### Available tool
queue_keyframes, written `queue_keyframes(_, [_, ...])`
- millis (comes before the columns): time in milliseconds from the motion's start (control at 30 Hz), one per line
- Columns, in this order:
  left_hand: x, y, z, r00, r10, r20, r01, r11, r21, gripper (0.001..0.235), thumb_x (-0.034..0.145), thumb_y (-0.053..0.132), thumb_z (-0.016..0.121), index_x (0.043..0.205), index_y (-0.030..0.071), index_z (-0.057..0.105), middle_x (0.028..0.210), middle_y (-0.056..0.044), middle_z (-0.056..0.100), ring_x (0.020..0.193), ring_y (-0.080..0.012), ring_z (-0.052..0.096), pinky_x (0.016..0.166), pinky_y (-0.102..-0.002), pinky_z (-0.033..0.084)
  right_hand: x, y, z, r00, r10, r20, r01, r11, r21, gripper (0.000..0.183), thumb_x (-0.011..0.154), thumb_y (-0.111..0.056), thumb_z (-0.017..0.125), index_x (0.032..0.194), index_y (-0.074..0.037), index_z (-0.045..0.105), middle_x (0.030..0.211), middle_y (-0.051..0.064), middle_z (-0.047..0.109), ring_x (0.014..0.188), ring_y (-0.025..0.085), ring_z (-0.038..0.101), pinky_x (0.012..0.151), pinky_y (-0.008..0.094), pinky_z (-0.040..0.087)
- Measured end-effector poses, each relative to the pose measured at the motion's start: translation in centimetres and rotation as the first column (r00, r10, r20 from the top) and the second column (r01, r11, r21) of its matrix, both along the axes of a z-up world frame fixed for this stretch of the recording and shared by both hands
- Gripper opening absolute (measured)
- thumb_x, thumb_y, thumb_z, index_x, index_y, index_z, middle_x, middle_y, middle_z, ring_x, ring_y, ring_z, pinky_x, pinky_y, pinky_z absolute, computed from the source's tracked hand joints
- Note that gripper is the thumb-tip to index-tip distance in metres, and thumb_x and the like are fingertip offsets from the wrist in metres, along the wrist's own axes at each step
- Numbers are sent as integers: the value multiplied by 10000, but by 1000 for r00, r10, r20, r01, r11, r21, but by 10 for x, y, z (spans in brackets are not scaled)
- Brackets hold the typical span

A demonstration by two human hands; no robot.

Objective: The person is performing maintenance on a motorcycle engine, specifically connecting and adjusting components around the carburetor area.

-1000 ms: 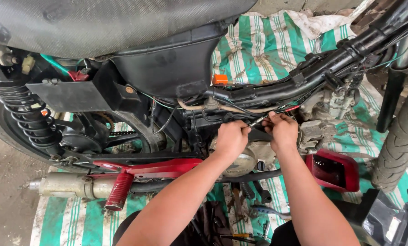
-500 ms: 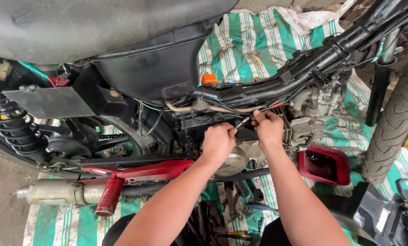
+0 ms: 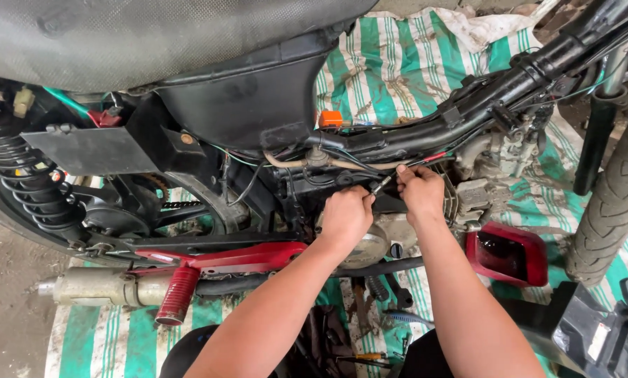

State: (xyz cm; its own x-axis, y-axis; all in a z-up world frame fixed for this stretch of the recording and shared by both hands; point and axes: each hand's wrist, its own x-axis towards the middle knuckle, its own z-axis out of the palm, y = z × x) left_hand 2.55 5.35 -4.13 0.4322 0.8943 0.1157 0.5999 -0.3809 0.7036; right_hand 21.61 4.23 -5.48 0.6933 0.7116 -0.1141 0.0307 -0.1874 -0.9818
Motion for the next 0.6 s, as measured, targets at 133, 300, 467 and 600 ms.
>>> queue_keyframes(133, [-1, -3, -3, 1000, 3, -29, -3, 1000, -9, 324, 1062, 356, 621, 1111, 120, 837, 957, -170, 807, 909, -483, 812, 821, -600, 672, -3, -6, 2, 1000, -13, -27, 13, 1000, 17, 206, 1066, -174, 774, 1019, 26, 769, 821, 121, 711, 676, 133, 688, 571, 250, 598])
queue_keyframes(300, [-2, -1, -2, 1000, 29, 2, -29, 997, 74, 259, 975, 345, 763, 1105, 140, 853, 939, -133, 827, 927, -435, 828, 862, -556, 674, 2, -9, 1, 986, 1, -169, 18, 994, 107, 171, 1007, -134, 801, 963, 19, 740, 798, 108, 691, 653, 130, 701, 575, 238, 643])
queue_keyframes(467, [-11, -8, 13, 997, 29, 65, -32, 999, 43, 282, 941, 331, 813, 1122, 118, 850, 936, -134, 842, 916, -409, 836, 832, -534, 684, 7, -14, -10, 981, 43, -188, -10, 985, 172, 170, 997, -104, 808, 910, 18, 728, 789, 136, 696, 661, 153, 715, 592, 264, 664])
queue_keyframes(600, [-17, -18, 23, 996, 30, 87, -36, 997, 70, 329, 957, 281, 818, 1222, 86, 818, 985, -163, 851, 935, -404, 843, 818, -542, 684, 4, -18, -7, 982, 74, -171, -37, 978, 208, 195, 998, -85, 821, 861, 5, 716, 783, 142, 704, 677, 154, 723, 619, 257, 663])
